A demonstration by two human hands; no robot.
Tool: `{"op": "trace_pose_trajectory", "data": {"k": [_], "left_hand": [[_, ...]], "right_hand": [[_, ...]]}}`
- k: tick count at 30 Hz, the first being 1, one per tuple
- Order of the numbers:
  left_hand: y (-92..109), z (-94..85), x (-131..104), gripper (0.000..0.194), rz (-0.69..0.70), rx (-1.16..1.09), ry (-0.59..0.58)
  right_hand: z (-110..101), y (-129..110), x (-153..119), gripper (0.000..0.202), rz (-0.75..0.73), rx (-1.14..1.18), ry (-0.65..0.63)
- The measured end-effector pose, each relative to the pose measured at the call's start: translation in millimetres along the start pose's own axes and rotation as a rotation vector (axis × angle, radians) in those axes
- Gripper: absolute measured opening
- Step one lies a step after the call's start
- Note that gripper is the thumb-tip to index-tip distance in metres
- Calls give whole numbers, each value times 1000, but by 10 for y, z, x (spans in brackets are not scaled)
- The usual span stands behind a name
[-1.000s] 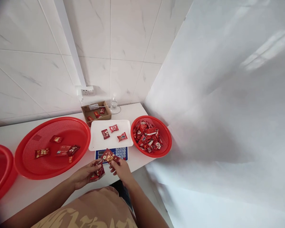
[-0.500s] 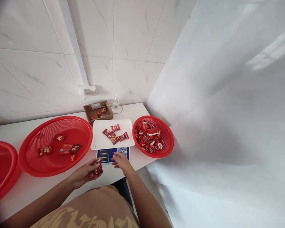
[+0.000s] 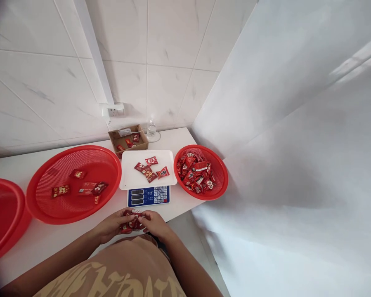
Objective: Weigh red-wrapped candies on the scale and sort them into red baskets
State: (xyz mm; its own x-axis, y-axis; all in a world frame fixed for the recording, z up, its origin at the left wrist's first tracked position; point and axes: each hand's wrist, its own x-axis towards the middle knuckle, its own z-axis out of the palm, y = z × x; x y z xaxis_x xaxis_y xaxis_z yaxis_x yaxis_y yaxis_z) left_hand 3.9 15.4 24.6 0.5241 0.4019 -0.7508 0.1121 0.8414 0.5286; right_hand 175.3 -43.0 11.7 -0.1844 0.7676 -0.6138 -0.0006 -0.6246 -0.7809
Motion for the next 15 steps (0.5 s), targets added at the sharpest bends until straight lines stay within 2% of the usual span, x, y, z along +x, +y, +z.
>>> {"op": "trace_pose_trajectory", "data": {"k": [6,12,15], "left_hand": [[20,-33,-5,46,-4,-32,20],[-23,-38,42,42,-1,-125,74],[-21,-18,38,35,3,-166,47]], "right_hand": [[39,-30,3,36,-30,-23,29],[93,0,42,29,-74,-82,180],[103,-11,34,22,-121,-159,172]]}}
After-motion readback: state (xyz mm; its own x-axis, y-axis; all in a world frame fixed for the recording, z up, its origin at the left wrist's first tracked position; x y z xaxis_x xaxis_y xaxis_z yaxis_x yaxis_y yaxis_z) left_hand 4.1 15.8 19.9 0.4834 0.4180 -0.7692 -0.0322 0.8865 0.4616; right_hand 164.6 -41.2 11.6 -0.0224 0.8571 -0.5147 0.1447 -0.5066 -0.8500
